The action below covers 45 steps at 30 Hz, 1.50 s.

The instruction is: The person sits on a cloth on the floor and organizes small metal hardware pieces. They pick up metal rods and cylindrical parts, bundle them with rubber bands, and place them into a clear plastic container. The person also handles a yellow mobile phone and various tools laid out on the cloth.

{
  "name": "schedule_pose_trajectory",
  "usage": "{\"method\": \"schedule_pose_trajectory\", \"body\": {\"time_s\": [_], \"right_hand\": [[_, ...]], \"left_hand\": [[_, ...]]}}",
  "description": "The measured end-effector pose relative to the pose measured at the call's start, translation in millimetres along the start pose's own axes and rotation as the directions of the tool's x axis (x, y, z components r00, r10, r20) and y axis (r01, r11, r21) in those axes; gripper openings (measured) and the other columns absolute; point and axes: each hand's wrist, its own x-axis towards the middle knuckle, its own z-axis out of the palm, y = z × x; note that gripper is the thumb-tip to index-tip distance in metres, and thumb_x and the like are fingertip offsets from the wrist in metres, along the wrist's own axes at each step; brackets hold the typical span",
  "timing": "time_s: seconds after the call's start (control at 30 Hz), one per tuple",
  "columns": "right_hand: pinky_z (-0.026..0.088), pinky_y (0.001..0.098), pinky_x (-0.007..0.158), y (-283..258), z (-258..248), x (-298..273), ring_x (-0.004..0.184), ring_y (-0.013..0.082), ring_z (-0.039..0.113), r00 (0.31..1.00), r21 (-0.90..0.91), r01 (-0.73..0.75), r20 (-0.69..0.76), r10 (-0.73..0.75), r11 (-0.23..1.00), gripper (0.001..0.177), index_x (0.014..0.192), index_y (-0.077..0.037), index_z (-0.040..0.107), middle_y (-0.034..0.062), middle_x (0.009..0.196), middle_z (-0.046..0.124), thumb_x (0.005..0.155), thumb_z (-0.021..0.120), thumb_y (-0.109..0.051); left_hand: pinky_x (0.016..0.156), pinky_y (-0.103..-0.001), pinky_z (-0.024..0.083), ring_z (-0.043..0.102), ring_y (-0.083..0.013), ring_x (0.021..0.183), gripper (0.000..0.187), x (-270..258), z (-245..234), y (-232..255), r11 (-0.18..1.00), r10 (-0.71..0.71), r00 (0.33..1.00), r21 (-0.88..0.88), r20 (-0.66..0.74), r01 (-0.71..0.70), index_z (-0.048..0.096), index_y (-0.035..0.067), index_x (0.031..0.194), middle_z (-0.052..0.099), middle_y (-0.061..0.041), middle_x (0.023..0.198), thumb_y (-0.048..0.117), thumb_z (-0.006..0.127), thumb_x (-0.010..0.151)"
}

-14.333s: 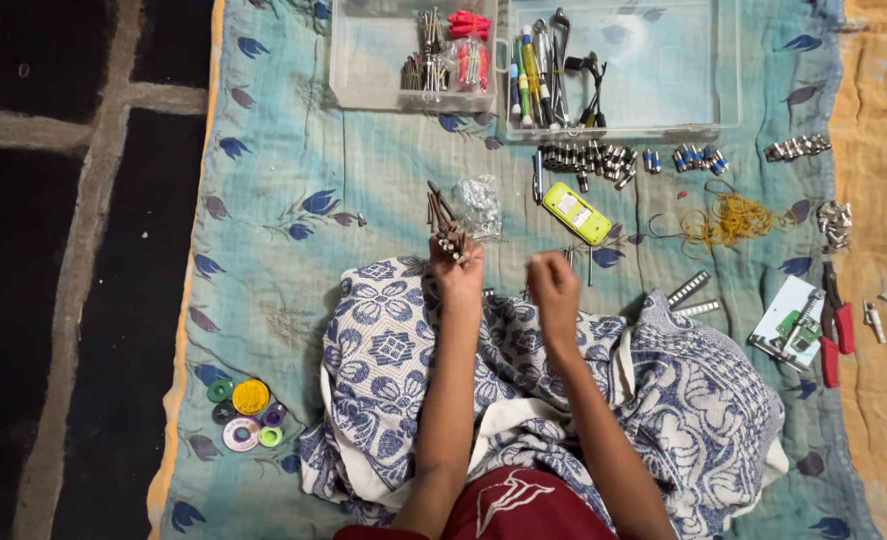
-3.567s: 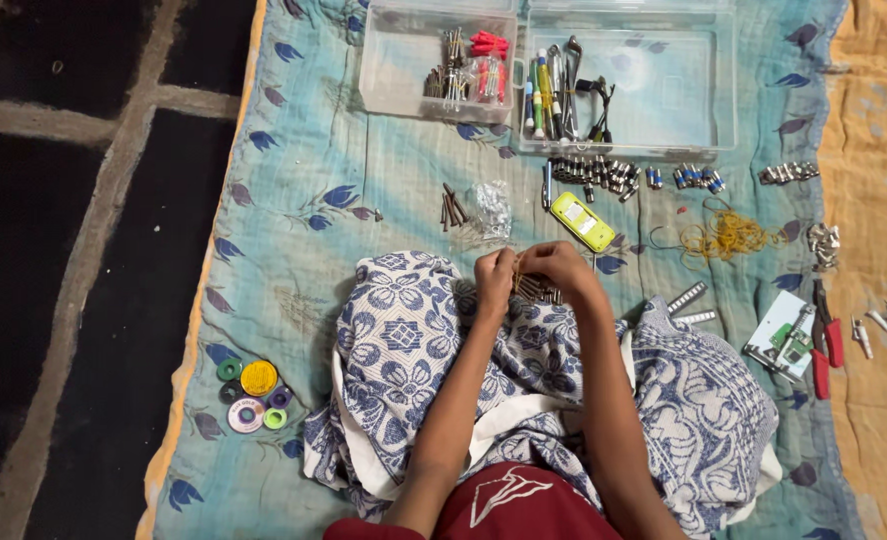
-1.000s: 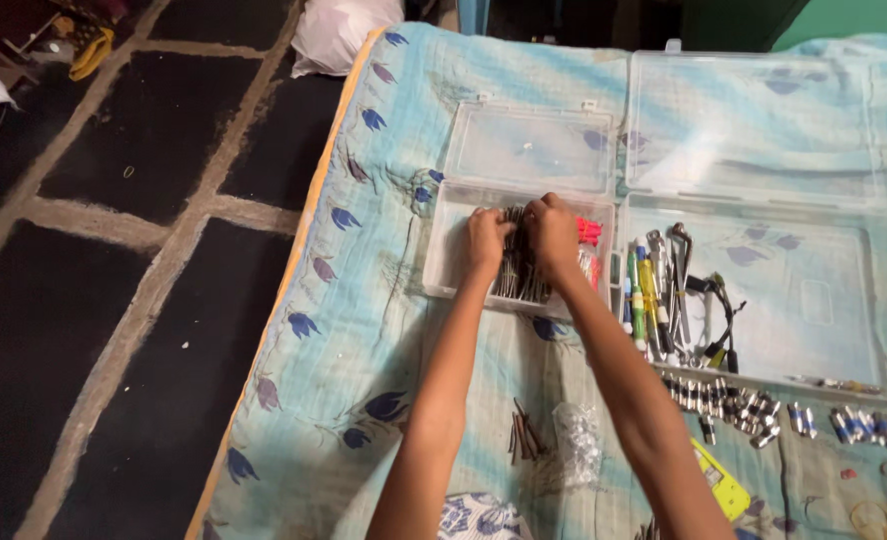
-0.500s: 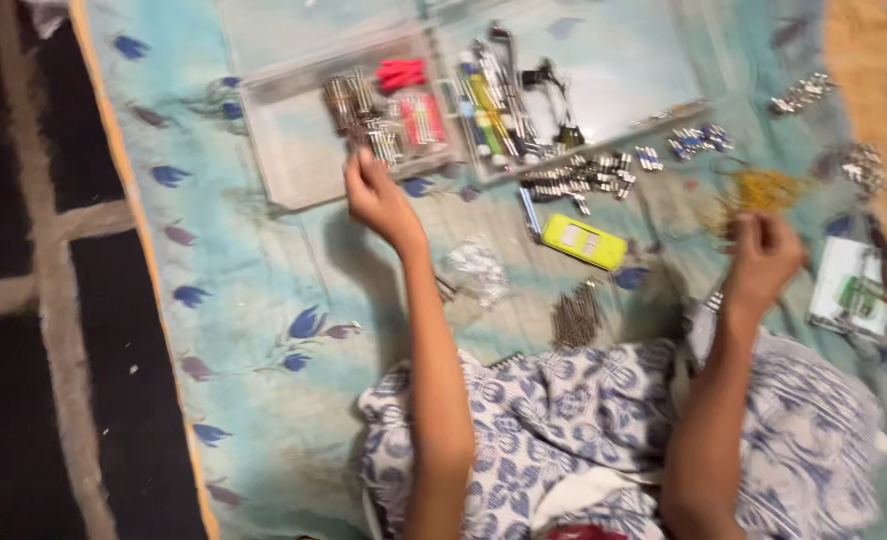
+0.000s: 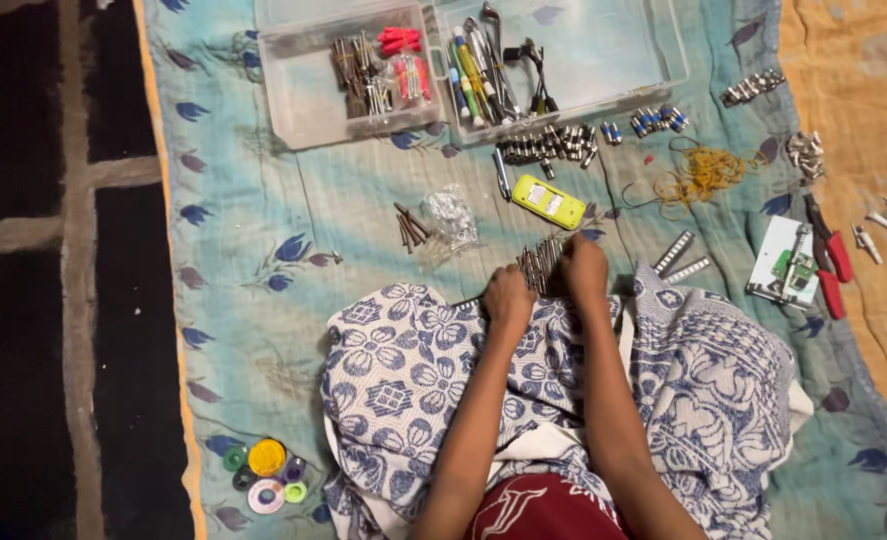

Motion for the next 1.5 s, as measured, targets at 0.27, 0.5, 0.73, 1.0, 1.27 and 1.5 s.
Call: {"method": "schedule_pose_trajectory", "body": {"time_s": [0.27, 0.5, 0.73, 1.0, 1.27, 1.5], "right_hand": [[0.056, 0.0491, 0.082, 7, 11, -9, 0.088, 0.0401, 0.071, 0.977, -0.028, -0.114, 0.176, 0.117, 0.993, 0.015, 0.088, -0.006, 0.076, 0.0212, 0.088, 0.074, 0.076, 0.076, -0.015], [0.054, 0.0526, 0.082, -13, 20, -26, 0.089, 0.0454, 0.069, 0.987, -0.079, -0.155, -0.044, 0.152, 0.985, 0.020, 0.094, -0.003, 0.075, 0.0246, 0.093, 0.072, 0.088, 0.070, -0.021], [0.047, 0.0547, 0.092, -35, 41, -26, 0.105, 0.0518, 0.054, 0.993, -0.139, -0.077, 0.080, 0.088, 0.987, 0.082, 0.107, 0.019, 0.058, 0.0391, 0.113, 0.055, 0.084, 0.080, -0.056], [0.051, 0.0512, 0.091, -67, 42, -46, 0.113, 0.0413, 0.051, 0.993, -0.294, -0.121, -0.026, 0.119, 0.948, 0.079, 0.115, 0.011, 0.053, 0.0241, 0.118, 0.053, 0.078, 0.079, -0.053], [0.053, 0.0546, 0.077, -77, 43, -42, 0.105, 0.0424, 0.054, 0.996, -0.415, -0.087, -0.012, 0.090, 0.906, 0.069, 0.115, 0.007, 0.057, 0.0209, 0.115, 0.055, 0.083, 0.074, -0.051], [0.056, 0.0513, 0.078, -70, 53, -47, 0.099, 0.0429, 0.061, 1.000, -0.404, -0.009, 0.011, 0.014, 0.915, 0.044, 0.105, 0.003, 0.060, 0.0237, 0.109, 0.059, 0.087, 0.069, -0.036]], "left_hand": [[0.079, -0.052, 0.057, 0.071, -0.0444, 0.085, 0.017, 7, 7, -22, 0.987, -0.057, 0.997, -0.156, -0.042, 0.049, 0.074, 0.001, 0.084, 0.073, -0.025, 0.087, 0.018, 0.076, 0.085], [0.075, -0.054, 0.057, 0.070, -0.0479, 0.083, 0.013, 0, 11, -10, 0.993, 0.000, 0.998, -0.117, -0.061, -0.008, 0.072, -0.004, 0.085, 0.070, -0.030, 0.087, 0.010, 0.072, 0.084], [0.073, -0.056, 0.054, 0.068, -0.0487, 0.078, 0.013, 9, 53, -32, 0.976, 0.093, 0.978, -0.176, -0.185, -0.126, 0.071, -0.003, 0.082, 0.069, -0.030, 0.081, 0.004, 0.062, 0.087], [0.067, -0.056, 0.052, 0.067, -0.0484, 0.075, 0.020, 39, 62, -61, 0.821, -0.036, 0.976, -0.551, 0.213, 0.150, 0.071, -0.001, 0.079, 0.068, -0.028, 0.079, 0.012, 0.059, 0.087], [0.078, -0.054, 0.056, 0.071, -0.0460, 0.085, 0.041, 8, -1, -22, 0.997, -0.064, 0.998, -0.040, -0.010, 0.064, 0.077, 0.003, 0.086, 0.073, -0.026, 0.087, 0.036, 0.056, 0.100], [0.078, -0.055, 0.057, 0.070, -0.0469, 0.087, 0.031, 14, -5, -22, 0.990, -0.119, 0.992, -0.087, -0.036, 0.115, 0.077, 0.005, 0.088, 0.072, -0.026, 0.090, 0.033, 0.063, 0.090]]}}
